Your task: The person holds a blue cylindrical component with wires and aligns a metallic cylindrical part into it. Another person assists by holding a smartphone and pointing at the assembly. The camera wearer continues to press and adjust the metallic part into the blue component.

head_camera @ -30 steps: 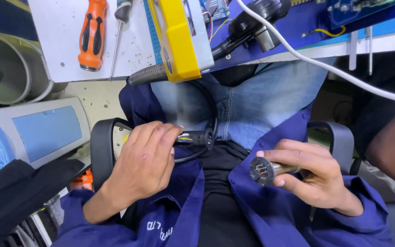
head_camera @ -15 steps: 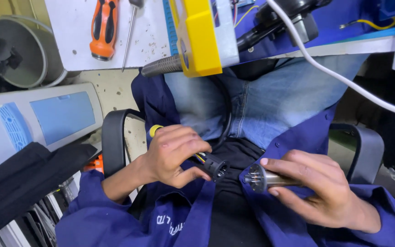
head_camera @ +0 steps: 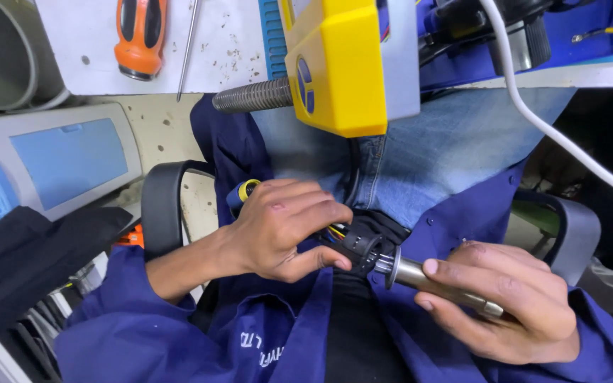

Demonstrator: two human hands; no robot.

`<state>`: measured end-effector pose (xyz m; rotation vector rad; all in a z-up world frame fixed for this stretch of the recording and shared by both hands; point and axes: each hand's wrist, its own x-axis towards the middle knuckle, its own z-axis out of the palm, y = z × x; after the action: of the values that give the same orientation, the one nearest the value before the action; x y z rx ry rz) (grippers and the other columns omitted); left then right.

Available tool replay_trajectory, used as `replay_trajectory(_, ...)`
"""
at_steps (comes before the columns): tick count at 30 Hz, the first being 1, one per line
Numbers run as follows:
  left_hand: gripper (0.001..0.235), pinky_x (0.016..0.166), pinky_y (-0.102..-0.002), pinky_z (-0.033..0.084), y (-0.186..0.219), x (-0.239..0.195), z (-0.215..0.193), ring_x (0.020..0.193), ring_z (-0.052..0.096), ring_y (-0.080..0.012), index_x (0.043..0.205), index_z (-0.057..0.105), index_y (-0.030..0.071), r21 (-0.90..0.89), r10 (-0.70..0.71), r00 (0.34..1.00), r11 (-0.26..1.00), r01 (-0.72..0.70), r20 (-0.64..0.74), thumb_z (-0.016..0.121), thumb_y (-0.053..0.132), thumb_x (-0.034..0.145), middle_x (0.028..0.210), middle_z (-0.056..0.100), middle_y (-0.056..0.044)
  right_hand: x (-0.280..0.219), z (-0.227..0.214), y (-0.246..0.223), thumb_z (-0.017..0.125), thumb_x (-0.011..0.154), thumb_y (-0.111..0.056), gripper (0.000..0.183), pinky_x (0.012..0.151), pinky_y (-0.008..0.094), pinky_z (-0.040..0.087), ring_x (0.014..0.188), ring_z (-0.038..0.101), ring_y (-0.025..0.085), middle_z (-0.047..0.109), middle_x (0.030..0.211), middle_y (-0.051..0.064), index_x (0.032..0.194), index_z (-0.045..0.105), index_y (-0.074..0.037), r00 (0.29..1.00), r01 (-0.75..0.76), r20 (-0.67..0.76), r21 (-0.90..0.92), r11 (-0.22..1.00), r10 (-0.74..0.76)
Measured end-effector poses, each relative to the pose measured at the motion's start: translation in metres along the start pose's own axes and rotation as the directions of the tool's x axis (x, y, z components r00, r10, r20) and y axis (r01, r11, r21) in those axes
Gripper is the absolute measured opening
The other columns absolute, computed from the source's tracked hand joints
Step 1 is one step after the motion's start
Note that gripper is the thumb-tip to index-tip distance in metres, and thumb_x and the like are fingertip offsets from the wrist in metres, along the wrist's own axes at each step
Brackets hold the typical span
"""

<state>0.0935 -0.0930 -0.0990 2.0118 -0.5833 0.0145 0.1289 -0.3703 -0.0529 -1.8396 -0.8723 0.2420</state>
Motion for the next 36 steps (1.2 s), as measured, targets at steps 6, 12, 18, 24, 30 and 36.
replay_trajectory(6,0.047,0.059,-0.039,0.046,-0.007,0.004,0.002,0.068,0.061,-0.0275,0.102,0.064,0.004,0.019,-0.005,0.998,1.000,0.004,0.058,0.052,0.050,0.101,0.081,0.063,-0.006,-0.004,-0.001,0.003,0.082,0.078,-0.015,0.035,0.060,0.028,0.063,0.057,0.070,0.018,0.073,0.073,0.011,0.101,0.065,0.005,0.999,-0.035,-0.036,-0.064,0.997,0.033)
replay_trajectory(12,0.047,0.060,-0.039,0.047,-0.008,0.000,0.003,0.070,0.062,-0.0276,0.104,0.065,0.004,0.028,-0.001,0.999,1.000,-0.001,0.050,0.057,0.049,0.099,0.085,0.066,-0.006,-0.003,0.002,0.003,0.081,0.079,-0.016,0.035,0.061,0.028,0.062,0.057,0.070,0.019,0.072,0.075,0.011,0.101,0.066,0.007,1.000,-0.012,-0.005,-0.073,0.997,0.012)
replay_trajectory(18,0.045,0.057,-0.039,0.046,-0.007,0.000,0.005,0.070,0.061,-0.0264,0.105,0.064,0.006,0.033,-0.003,0.998,0.999,0.001,0.067,0.060,0.050,0.098,0.084,0.066,-0.004,-0.001,0.003,0.000,0.084,0.078,-0.015,0.035,0.058,0.026,0.059,0.056,0.067,0.019,0.069,0.072,0.011,0.100,0.067,0.006,1.000,-0.015,-0.019,-0.116,0.993,0.013)
replay_trajectory(24,0.046,0.058,-0.039,0.047,-0.008,-0.001,0.006,0.070,0.062,-0.0265,0.105,0.065,0.005,0.040,0.011,0.998,0.999,-0.014,0.068,0.060,0.050,0.098,0.085,0.067,-0.005,-0.001,0.003,-0.002,0.084,0.077,-0.016,0.035,0.058,0.027,0.059,0.057,0.069,0.019,0.070,0.073,0.012,0.099,0.069,0.006,0.999,-0.047,-0.023,-0.118,0.992,0.045)
replay_trajectory(30,0.045,0.057,-0.038,0.046,-0.008,0.002,0.005,0.068,0.060,-0.0264,0.103,0.066,0.004,0.075,0.047,0.998,0.996,-0.051,0.052,0.060,0.048,0.099,0.081,0.065,-0.005,0.002,0.003,-0.001,0.085,0.076,-0.017,0.032,0.057,0.026,0.057,0.058,0.069,0.018,0.072,0.074,0.010,0.096,0.070,0.004,0.998,-0.066,-0.030,-0.150,0.986,0.063)
replay_trajectory(36,0.045,0.056,-0.037,0.045,-0.008,0.001,0.003,0.065,0.056,-0.0249,0.103,0.067,0.005,0.156,0.051,0.997,0.986,-0.060,0.058,0.061,0.050,0.100,0.079,0.061,-0.003,0.008,0.003,0.003,0.084,0.077,-0.015,0.033,0.056,0.025,0.060,0.054,0.066,0.017,0.071,0.072,0.011,0.096,0.069,0.007,1.000,0.015,0.012,-0.107,0.994,-0.014)
